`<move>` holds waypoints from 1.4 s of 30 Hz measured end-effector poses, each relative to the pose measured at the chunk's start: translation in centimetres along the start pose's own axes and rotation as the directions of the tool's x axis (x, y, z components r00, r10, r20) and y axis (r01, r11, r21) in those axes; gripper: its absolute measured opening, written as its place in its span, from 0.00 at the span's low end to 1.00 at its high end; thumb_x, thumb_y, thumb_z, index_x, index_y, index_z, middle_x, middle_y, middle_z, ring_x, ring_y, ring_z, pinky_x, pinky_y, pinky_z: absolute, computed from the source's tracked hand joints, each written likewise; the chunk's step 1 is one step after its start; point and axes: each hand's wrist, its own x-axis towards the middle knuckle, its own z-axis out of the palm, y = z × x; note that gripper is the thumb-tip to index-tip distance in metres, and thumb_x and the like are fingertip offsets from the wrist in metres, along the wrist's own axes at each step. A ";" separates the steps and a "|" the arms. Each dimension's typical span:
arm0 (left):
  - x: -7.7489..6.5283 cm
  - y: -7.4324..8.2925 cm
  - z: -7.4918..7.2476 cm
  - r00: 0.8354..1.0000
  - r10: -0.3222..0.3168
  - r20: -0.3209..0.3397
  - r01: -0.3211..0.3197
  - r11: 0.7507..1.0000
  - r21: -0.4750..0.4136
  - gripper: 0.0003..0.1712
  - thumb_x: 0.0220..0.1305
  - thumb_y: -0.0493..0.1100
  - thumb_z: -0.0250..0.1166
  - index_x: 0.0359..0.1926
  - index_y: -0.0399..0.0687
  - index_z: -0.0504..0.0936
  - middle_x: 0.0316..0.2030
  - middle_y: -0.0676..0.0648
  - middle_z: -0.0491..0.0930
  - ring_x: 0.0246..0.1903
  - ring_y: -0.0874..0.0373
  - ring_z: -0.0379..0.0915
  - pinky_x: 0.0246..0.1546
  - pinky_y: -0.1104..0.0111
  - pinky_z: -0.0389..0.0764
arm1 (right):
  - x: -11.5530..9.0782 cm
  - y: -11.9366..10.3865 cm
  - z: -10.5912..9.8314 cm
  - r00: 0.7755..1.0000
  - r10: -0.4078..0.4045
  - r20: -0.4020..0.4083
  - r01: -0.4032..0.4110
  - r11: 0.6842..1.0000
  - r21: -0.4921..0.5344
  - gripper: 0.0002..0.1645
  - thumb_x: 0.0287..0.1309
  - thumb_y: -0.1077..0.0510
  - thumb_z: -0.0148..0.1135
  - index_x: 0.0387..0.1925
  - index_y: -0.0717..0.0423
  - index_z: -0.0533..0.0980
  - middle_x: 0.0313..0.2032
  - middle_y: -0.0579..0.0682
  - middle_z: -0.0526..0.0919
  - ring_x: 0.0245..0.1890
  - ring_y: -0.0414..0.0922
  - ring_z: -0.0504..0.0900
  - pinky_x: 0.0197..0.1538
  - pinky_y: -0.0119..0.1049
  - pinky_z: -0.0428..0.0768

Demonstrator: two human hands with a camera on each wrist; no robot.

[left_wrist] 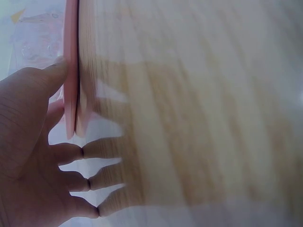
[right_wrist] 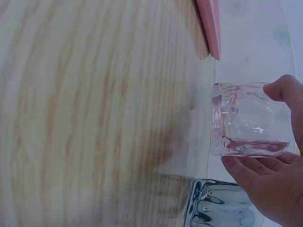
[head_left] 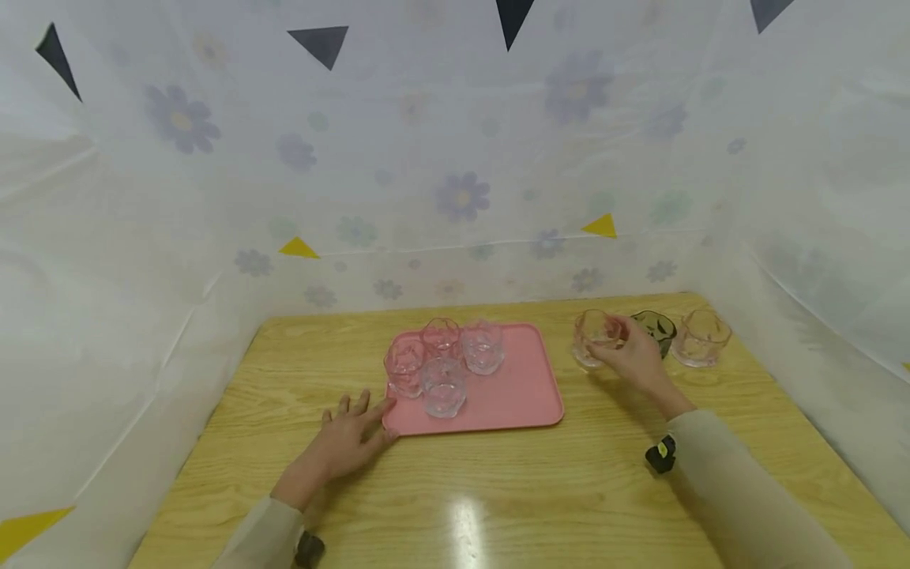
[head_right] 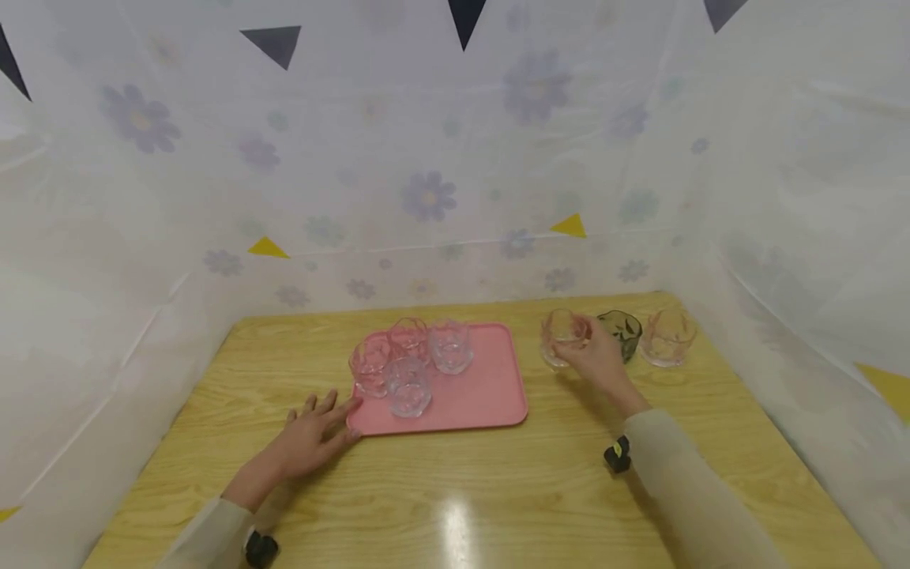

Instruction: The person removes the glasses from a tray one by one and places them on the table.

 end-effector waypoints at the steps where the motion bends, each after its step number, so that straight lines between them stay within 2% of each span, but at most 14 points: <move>1: 0.0 0.0 0.0 1.000 0.001 0.000 -0.001 1.000 0.000 0.37 0.78 0.65 0.55 0.80 0.58 0.66 0.79 0.27 0.56 0.76 0.15 0.44 0.68 0.18 0.46 | 0.0 0.0 -0.1 1.000 0.006 0.003 -0.006 1.000 -0.002 0.48 0.67 0.47 0.72 0.76 0.68 0.62 0.66 0.73 0.74 0.61 0.66 0.77 0.60 0.61 0.80; 9: 0.0 -0.1 0.1 1.000 -0.002 -0.003 0.002 1.000 -0.002 0.37 0.78 0.66 0.54 0.80 0.58 0.66 0.79 0.27 0.56 0.76 0.15 0.44 0.68 0.18 0.46 | 0.0 0.5 -0.2 1.000 0.023 0.008 -0.023 0.999 -0.026 0.50 0.68 0.45 0.70 0.77 0.69 0.60 0.67 0.74 0.73 0.57 0.64 0.80 0.55 0.59 0.83; 16: -0.1 0.0 0.1 1.000 -0.002 -0.004 0.002 1.000 -0.004 0.38 0.78 0.66 0.54 0.80 0.58 0.66 0.79 0.27 0.56 0.76 0.15 0.44 0.68 0.18 0.46 | 0.0 0.8 0.0 1.000 0.013 -0.004 -0.013 0.998 -0.060 0.48 0.68 0.47 0.71 0.76 0.70 0.61 0.65 0.74 0.75 0.53 0.62 0.82 0.49 0.51 0.83; 23: -0.2 0.2 0.1 1.000 -0.002 -0.010 0.002 1.000 -0.005 0.37 0.78 0.65 0.55 0.80 0.58 0.66 0.79 0.27 0.56 0.76 0.15 0.45 0.68 0.18 0.46 | 0.0 0.7 0.1 1.000 0.015 -0.002 -0.015 0.998 -0.060 0.48 0.69 0.46 0.70 0.76 0.70 0.62 0.63 0.73 0.76 0.52 0.62 0.82 0.48 0.50 0.83; 30: -0.2 0.4 -0.1 1.000 -0.009 -0.004 0.008 1.000 -0.007 0.37 0.79 0.65 0.55 0.80 0.57 0.66 0.79 0.27 0.56 0.76 0.15 0.44 0.69 0.18 0.45 | 0.1 0.7 0.2 1.000 0.028 -0.003 -0.028 0.997 -0.074 0.48 0.69 0.45 0.69 0.75 0.71 0.62 0.60 0.72 0.77 0.53 0.64 0.83 0.51 0.59 0.84; 38: -0.2 0.3 -0.1 1.000 -0.013 0.002 0.013 1.000 -0.006 0.37 0.79 0.65 0.54 0.80 0.58 0.66 0.79 0.27 0.55 0.76 0.15 0.44 0.68 0.18 0.46 | 0.2 0.4 0.2 0.999 0.036 -0.003 -0.036 0.995 -0.090 0.50 0.68 0.44 0.70 0.76 0.71 0.61 0.60 0.73 0.78 0.52 0.65 0.84 0.49 0.59 0.85; 42: -0.2 0.3 -0.1 1.000 -0.014 0.002 0.014 1.000 -0.005 0.37 0.78 0.66 0.54 0.80 0.58 0.66 0.79 0.27 0.55 0.76 0.16 0.44 0.68 0.18 0.46 | 0.2 0.0 -0.1 1.000 0.021 -0.009 -0.022 0.996 -0.081 0.52 0.68 0.45 0.71 0.78 0.71 0.58 0.63 0.75 0.76 0.54 0.66 0.82 0.53 0.63 0.84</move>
